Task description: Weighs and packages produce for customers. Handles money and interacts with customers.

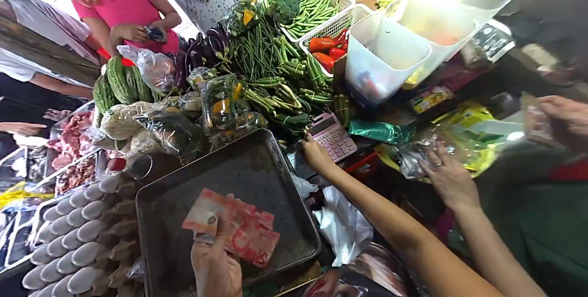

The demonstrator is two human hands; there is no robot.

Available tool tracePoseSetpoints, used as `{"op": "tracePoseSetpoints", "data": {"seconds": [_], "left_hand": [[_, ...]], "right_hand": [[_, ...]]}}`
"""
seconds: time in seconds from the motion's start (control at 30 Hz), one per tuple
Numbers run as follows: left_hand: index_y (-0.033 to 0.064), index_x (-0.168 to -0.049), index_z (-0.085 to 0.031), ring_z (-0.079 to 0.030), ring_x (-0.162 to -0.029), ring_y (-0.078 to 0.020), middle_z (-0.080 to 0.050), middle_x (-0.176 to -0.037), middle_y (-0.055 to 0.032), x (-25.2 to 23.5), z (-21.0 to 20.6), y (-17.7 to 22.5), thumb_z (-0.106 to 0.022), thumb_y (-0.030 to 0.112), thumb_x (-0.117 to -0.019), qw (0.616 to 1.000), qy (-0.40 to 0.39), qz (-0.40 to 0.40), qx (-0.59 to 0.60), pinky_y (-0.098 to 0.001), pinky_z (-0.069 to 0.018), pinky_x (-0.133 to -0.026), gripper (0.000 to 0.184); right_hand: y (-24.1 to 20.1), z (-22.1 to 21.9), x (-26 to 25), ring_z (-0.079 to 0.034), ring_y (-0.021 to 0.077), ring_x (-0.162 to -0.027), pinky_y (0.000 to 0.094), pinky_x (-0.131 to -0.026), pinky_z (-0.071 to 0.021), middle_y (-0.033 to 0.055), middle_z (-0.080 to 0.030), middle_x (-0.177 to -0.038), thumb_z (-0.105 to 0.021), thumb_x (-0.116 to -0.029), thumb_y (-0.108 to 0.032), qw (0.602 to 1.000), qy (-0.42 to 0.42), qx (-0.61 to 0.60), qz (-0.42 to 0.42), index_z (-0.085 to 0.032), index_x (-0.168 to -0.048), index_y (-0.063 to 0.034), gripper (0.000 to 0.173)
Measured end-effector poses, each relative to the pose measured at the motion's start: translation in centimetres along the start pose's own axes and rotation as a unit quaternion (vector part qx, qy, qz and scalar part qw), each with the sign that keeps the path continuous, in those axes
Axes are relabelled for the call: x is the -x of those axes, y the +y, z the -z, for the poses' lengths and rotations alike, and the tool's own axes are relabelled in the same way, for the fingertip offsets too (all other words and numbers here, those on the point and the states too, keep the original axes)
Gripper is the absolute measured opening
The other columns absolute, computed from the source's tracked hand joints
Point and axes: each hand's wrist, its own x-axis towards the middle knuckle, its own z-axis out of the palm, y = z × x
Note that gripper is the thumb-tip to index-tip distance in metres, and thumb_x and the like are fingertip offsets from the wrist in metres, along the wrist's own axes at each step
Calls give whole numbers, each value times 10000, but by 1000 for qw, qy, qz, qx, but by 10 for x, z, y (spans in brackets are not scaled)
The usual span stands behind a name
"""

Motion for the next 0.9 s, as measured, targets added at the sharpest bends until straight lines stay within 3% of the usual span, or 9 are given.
{"op": "tracePoseSetpoints", "data": {"seconds": [0.1,0.2,0.37,0.47,0.53,0.63,0.7,0.77,0.9], "left_hand": [[3,-1179,-606,-731,-870,-107,-738,-982,-47,4,-6,-2,-675,-67,-896,998,46,-21,-41,-272,-633,-787,299],[-15,-1196,-584,-730,-890,-121,-732,-996,-57,5,-7,-4,-731,-102,-821,996,29,-53,-65,-279,-635,-804,412],[-40,-1187,-583,-745,-943,-142,-754,-1014,-62,8,-9,-7,-826,-136,-673,990,31,-109,-86,-305,-645,-844,576],[-51,-1157,-597,-750,-923,-151,-759,-990,-75,9,-12,-6,-844,-136,-661,990,41,-111,-71,-312,-651,-833,560],[-58,-1163,-598,-751,-920,-157,-757,-988,-87,8,-12,-5,-859,-106,-672,990,47,-111,-73,-309,-653,-828,558],[-60,-1160,-606,-752,-915,-169,-758,-982,-94,8,-11,-6,-891,-62,-674,991,50,-106,-71,-314,-653,-832,564],[-56,-1165,-607,-753,-911,-151,-762,-980,-79,8,-11,-6,-903,-40,-669,990,52,-103,-75,-302,-654,-832,577],[-59,-1167,-609,-754,-915,-145,-765,-977,-77,8,-11,-7,-914,-24,-664,990,58,-111,-69,-297,-654,-837,589],[-51,-1153,-619,-754,-916,-138,-767,-978,-70,7,-11,-7,-929,-1,-652,989,70,-116,-51,-289,-651,-844,591]], "right_hand": [[-4,4,-4,-656,441,-1112,596,-913,-548,286,-582,-1323,-664,-913,-55,1000,-11,-21,-11,-618,-1251,68,363],[-6,2,-9,-668,432,-1095,595,-966,-526,279,-678,-1141,-729,-922,-136,995,-8,-96,12,-618,-1230,74,388],[-17,-7,-11,-625,454,-1163,615,-994,-501,308,-634,-1223,-722,-892,-118,996,6,-92,7,-648,-1185,102,373],[-17,-4,-8,-648,449,-1129,611,-983,-504,306,-663,-1168,-723,-904,-159,994,9,-106,2,-636,-1188,96,391],[-28,21,1,-661,435,-1109,620,-976,-503,281,-682,-1145,-681,-939,-160,997,-28,-70,14,-644,-1203,57,343],[-60,95,22,-700,392,-955,643,-876,-533,209,-733,-1014,-691,-930,-93,994,-29,-23,102,-754,-1075,-25,172],[-93,145,30,-723,285,-849,560,-803,-592,134,-747,-970,-676,-977,-123,978,34,-75,192,-746,-1089,-55,148],[-141,184,28,-736,173,-838,410,-806,-641,83,-739,-1006,-624,-1017,-137,951,43,-195,238,-698,-1163,-24,198],[-236,208,-16,-730,159,-922,325,-878,-619,67,-716,-1066,-541,-1060,-120,886,-59,-397,234,-607,-1275,-2,254]]}}
